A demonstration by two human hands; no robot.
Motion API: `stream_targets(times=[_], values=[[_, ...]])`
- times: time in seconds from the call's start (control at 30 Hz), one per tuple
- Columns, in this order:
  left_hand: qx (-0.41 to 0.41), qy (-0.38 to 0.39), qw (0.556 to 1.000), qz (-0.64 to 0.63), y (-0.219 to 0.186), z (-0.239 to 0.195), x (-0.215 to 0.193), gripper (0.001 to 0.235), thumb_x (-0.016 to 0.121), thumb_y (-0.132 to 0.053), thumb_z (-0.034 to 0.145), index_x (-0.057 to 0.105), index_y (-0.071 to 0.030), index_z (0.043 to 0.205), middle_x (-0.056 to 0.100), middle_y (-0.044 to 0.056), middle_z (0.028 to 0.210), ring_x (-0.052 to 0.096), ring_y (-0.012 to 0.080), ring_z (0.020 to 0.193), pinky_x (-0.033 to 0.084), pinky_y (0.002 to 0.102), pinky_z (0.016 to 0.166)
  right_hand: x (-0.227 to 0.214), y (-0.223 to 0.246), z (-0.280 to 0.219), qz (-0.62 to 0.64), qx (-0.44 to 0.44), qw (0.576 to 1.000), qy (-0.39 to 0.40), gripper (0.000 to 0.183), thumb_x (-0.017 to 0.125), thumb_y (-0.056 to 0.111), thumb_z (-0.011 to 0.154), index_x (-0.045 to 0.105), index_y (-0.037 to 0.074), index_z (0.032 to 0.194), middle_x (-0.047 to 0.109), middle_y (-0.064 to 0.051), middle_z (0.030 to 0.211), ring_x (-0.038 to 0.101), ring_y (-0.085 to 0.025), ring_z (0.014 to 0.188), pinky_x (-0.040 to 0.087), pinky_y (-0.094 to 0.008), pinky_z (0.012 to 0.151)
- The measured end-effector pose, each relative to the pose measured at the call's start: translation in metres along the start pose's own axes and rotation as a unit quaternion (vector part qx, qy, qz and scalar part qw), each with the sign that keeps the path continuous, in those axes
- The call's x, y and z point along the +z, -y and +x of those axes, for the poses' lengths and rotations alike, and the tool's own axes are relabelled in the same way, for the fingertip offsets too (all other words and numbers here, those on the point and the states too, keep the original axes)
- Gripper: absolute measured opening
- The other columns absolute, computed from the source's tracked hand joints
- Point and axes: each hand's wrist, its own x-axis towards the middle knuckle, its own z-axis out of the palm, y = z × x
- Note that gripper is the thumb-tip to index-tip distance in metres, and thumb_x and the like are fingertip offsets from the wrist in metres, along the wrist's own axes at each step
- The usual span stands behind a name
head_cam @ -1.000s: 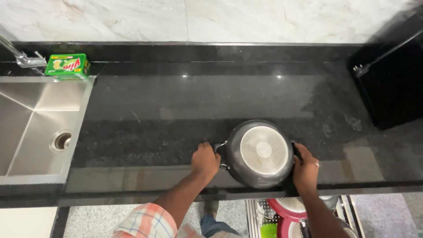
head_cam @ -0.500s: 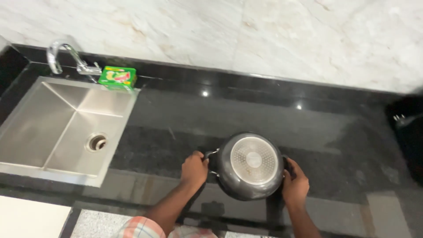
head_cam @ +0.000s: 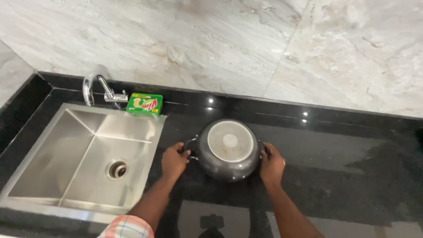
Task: The person opens a drawer and removes several pots and pans, placing them on the kitchen countertop. They then stack the pans together and arrange the pots on the counter next to the sink.
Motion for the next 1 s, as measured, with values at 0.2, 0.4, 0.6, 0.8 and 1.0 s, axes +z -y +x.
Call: stream_targets(times=[0.2,0.4,0.6,0.8,1.0], values=[[0.014,0.014,0.998,-0.057,0.027,0.088,-0.024,0.045,0.078,-0.008,0.086,0.066,0.001,0.128,0.075,0.012,0.093,0.075,0.0189,0.069,0.059,0.031,0.064,0.076,0.003,0.033,-0.029,0.004,0.999,0.026,0.028,0.059,0.018,0.099,0.074,0.008,0.12,0.077,-0.014,0.112,0.074,-0.03,0.099,0.053,-0.043,0.094],[0.021,0.036,0.997,-0.068,0.072,0.158,-0.014,0.046,0.075,-0.005,0.086,0.064,0.001,0.131,0.071,0.015,0.106,0.074,0.019,0.073,0.063,0.033,0.062,0.117,0.012,0.055,0.006,0.071,0.996,0.052,0.04,0.06,0.04,0.099,0.073,0.01,0.123,0.078,-0.012,0.109,0.075,-0.026,0.093,0.053,-0.039,0.094],[0.019,0.009,1.0,0.022,0.064,0.169,-0.01,0.046,0.075,-0.007,0.086,0.064,-0.003,0.13,0.072,0.014,0.114,0.076,0.0308,0.08,0.059,0.04,0.078,0.119,0.035,0.059,0.01,0.092,0.992,0.084,0.057,0.064,0.053,0.091,0.071,0.009,0.127,0.075,-0.015,0.115,0.072,-0.029,0.102,0.053,-0.039,0.097],[0.127,-0.062,0.982,0.129,0.074,0.164,-0.005,0.044,0.077,-0.009,0.081,0.07,-0.007,0.125,0.06,0.02,0.126,0.062,0.0403,0.115,0.051,0.046,0.098,0.138,0.006,0.057,-0.071,0.035,0.994,0.077,0.063,0.063,0.06,0.09,0.07,0.011,0.129,0.067,-0.016,0.133,0.06,-0.033,0.125,0.036,-0.049,0.111],[0.091,-0.051,0.986,0.131,0.064,0.158,-0.009,0.037,0.073,-0.016,0.089,0.072,-0.008,0.125,0.06,0.02,0.129,0.063,0.041,0.114,0.051,0.047,0.1,0.138,0.019,0.052,-0.105,0.019,0.992,0.073,0.066,0.065,0.06,0.089,0.067,0.01,0.132,0.062,-0.02,0.136,0.056,-0.038,0.126,0.033,-0.054,0.11]])
